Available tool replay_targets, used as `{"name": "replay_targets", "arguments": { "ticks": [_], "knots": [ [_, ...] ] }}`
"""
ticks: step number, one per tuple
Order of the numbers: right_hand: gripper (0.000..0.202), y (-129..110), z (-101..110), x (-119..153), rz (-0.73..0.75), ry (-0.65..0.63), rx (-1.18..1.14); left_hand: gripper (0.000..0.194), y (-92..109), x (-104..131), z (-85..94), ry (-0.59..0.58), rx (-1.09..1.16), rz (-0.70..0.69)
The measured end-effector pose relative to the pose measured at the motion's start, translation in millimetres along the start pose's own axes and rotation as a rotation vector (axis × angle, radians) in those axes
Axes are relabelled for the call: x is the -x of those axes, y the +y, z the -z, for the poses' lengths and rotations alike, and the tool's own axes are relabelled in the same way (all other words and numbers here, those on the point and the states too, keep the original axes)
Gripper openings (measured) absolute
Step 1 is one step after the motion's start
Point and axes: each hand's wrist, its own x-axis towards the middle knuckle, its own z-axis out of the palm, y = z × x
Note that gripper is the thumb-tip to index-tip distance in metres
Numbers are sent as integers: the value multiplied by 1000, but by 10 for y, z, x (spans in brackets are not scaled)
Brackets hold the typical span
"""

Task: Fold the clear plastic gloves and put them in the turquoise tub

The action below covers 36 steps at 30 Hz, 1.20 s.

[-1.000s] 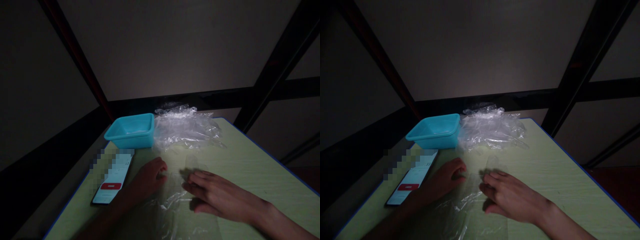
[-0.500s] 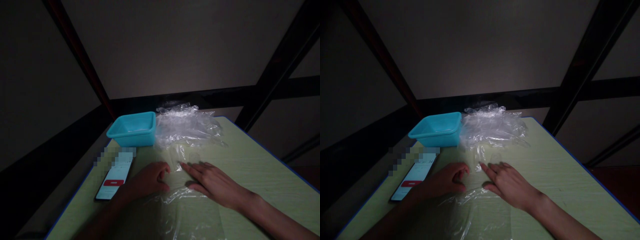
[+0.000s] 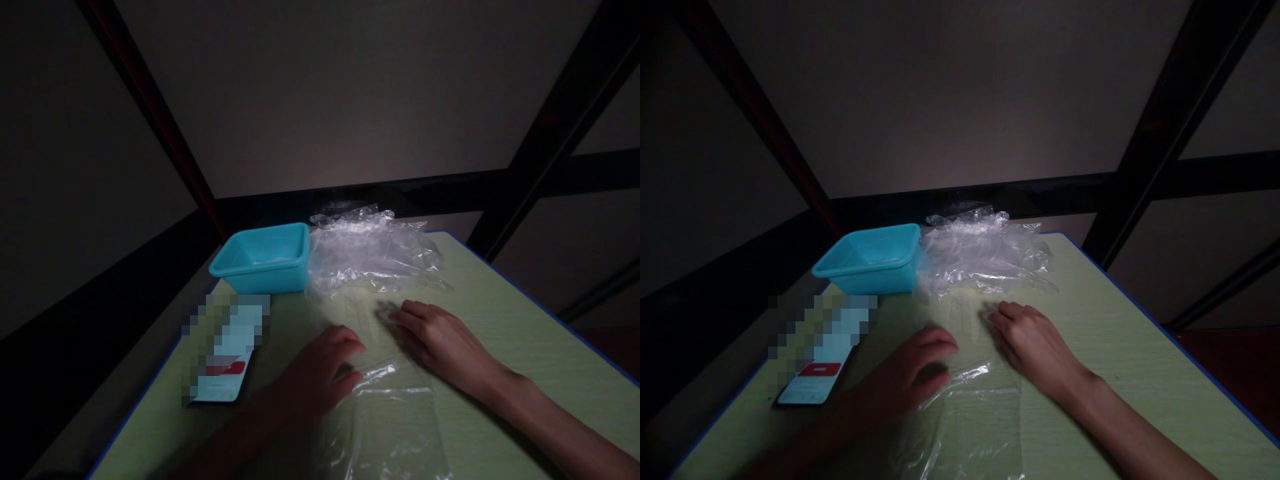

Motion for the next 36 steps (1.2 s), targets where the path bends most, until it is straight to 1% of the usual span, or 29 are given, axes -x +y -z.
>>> {"name": "replay_targets", "arguments": {
  "ticks": [3,6,7,9,11,14,18,22,25,28,30,33,36],
  "knots": [
    [25,39,3,-12,11,-23,-80,34,71,15,-70,-88,-98,-76],
    [21,139,0,-18,109,-70,-182,47,64,29,-111,-141,-214,-118],
    [23,183,-5,-14,139,-76,-196,52,50,33,-118,-161,-244,-119],
    [38,276,-29,2,155,-76,-181,60,18,38,-121,-201,-289,-112],
    [53,368,-69,26,122,-80,-134,67,-4,42,-116,-230,-318,-113],
    [63,486,-132,64,32,-95,-54,74,-10,42,-105,-247,-333,-111],
    [70,603,-168,101,-62,-113,27,79,-3,29,-109,-254,-332,-98],
    [68,643,-150,108,-55,-94,40,83,-15,25,-135,-246,-336,-97],
    [57,585,-99,80,-2,-27,19,83,-16,29,-141,-223,-335,-84],
    [42,443,-24,38,68,24,-39,82,-17,25,-135,-200,-345,-52],
    [34,312,16,18,141,20,-106,80,-29,12,-135,-188,-358,-14],
    [32,93,31,10,221,-24,-213,76,-72,-20,-152,-147,-377,43],
    [34,-89,-1,21,275,-89,-270,69,-128,-51,-168,-50,-378,84]
  ]
}}
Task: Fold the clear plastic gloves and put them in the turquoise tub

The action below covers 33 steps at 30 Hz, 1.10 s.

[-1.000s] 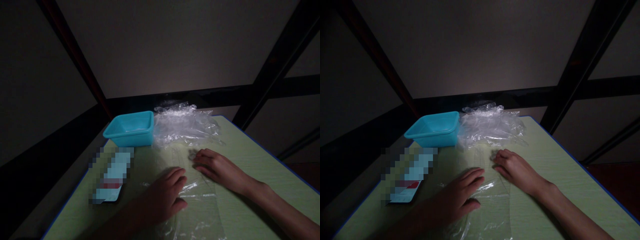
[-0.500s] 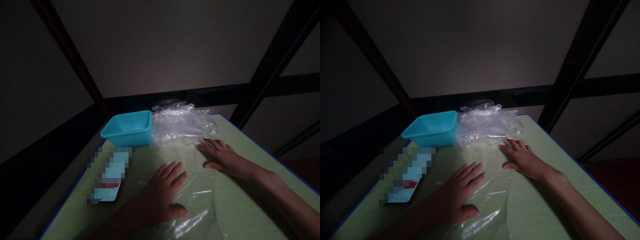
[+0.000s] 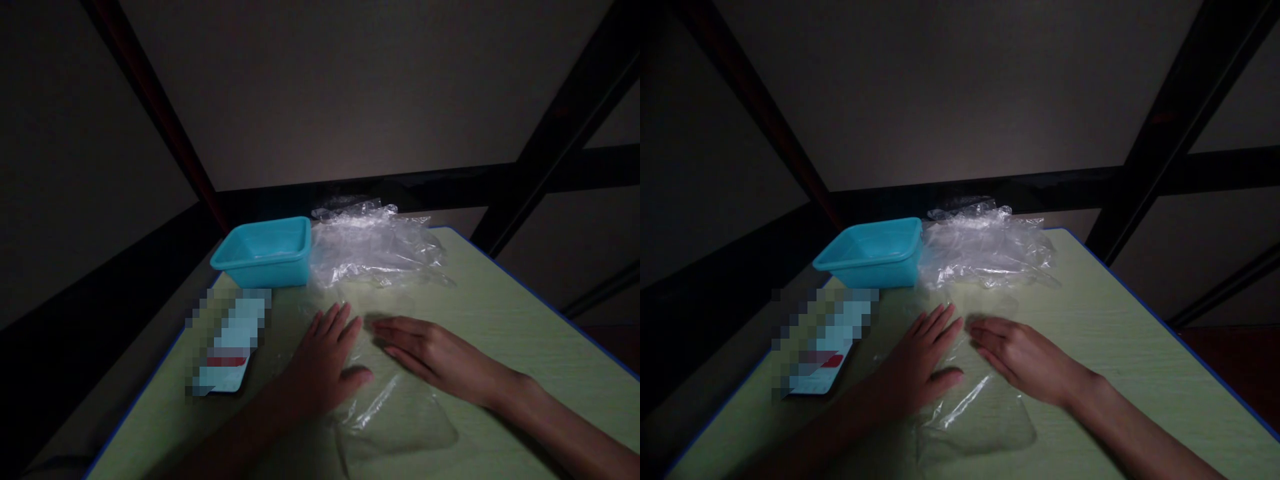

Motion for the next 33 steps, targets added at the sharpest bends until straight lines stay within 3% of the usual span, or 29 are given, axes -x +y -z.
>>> {"name": "replay_targets", "arguments": {
  "ticks": [4,7,16,22,28,33],
  "knots": [
    [38,-60,-77,-17,4,-49,-73,50,-34,-13,-7,151,49,10],
    [43,-27,-95,-14,-33,-84,-97,41,-6,7,-12,198,113,-16],
    [86,50,-70,12,40,-268,-83,57,76,34,-56,18,20,-89],
    [95,107,-59,37,45,-323,-108,62,48,35,-33,-21,13,-93],
    [80,89,56,30,58,-243,-159,52,-15,15,68,43,14,-130],
    [44,-199,158,-51,373,-169,-211,30,-162,79,192,231,-44,-380]
  ]
}}
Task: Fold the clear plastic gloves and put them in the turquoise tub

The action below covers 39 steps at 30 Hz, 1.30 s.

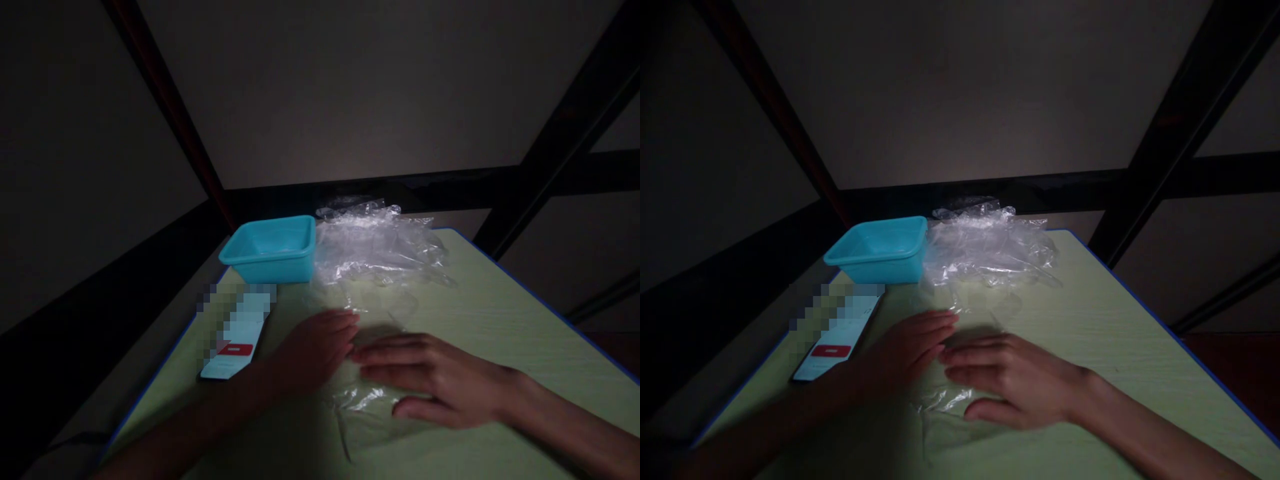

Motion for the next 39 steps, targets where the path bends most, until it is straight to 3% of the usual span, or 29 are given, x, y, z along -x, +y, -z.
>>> {"name": "replay_targets", "arguments": {
  "ticks": [2,5,9,14,19,26,39],
  "knots": [
    [44,-101,-37,-48,86,-70,-71,28,-35,66,23,87,-20,-55],
    [45,-146,-117,-31,77,-133,-114,27,-51,152,20,238,-40,-44],
    [48,-6,-157,99,-3,-51,-97,25,-48,219,-16,318,-65,-41],
    [36,203,-86,226,-31,119,-51,23,-58,265,-39,298,-69,-117],
    [29,192,-51,275,-26,266,-115,23,-31,300,-42,280,-23,-206],
    [31,54,-104,248,-19,138,-319,24,-6,298,-45,287,58,-264],
    [32,72,-124,227,7,48,-313,24,-63,290,-16,169,188,-198]
  ]
}}
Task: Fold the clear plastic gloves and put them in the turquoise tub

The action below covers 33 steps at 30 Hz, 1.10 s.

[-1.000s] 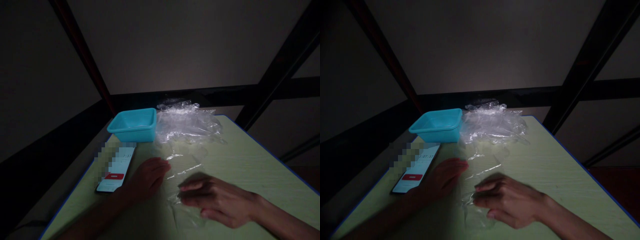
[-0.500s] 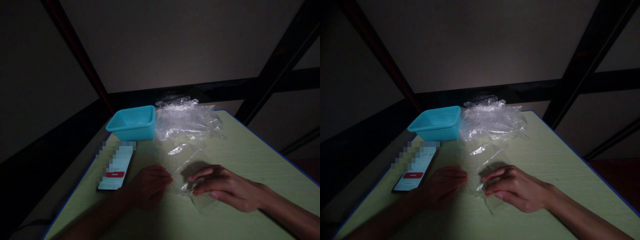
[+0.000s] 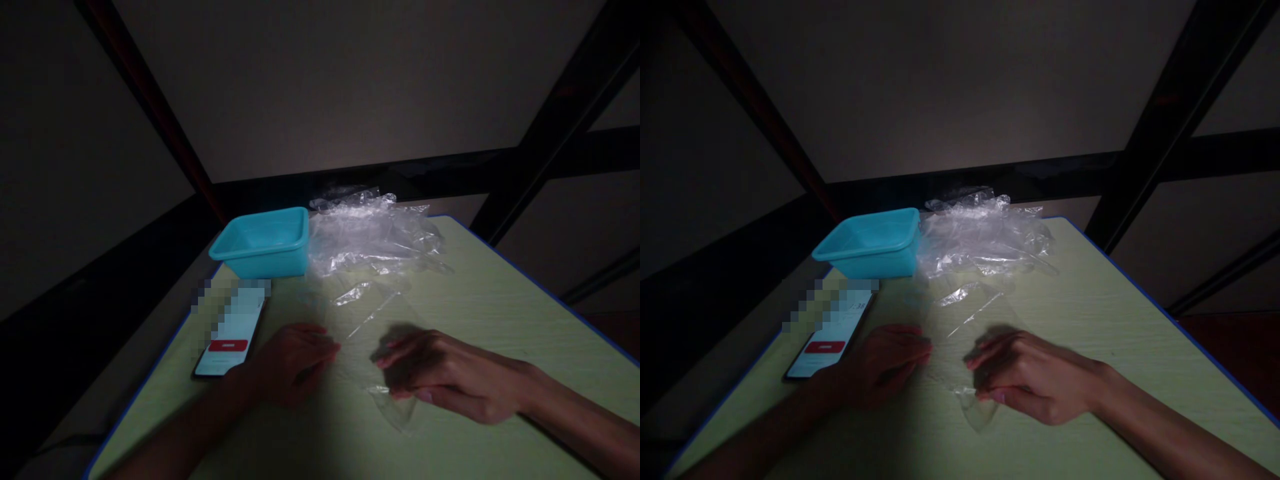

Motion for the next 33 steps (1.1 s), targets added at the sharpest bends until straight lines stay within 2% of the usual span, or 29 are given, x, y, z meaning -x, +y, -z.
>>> {"name": "replay_targets", "arguments": {
  "ticks": [4,11,15,21,25,29,33],
  "knots": [
    [28,-6,6,15,-23,-18,16,22,15,-20,31,-3,-10,-15],
    [31,-11,-3,20,22,63,-38,30,16,-17,21,117,-10,-67],
    [33,-59,-38,-4,11,27,-37,33,33,-10,0,113,-29,-84],
    [32,-118,-83,-26,12,-11,31,28,48,-15,-41,67,-29,-87],
    [34,-130,-78,-42,43,-8,61,26,58,-11,-38,99,-46,-105],
    [35,-136,-106,-63,49,-71,177,24,56,-10,-27,140,-96,-104],
    [26,-135,-182,-47,49,-71,260,22,31,-15,-20,144,-117,-105]
  ]
}}
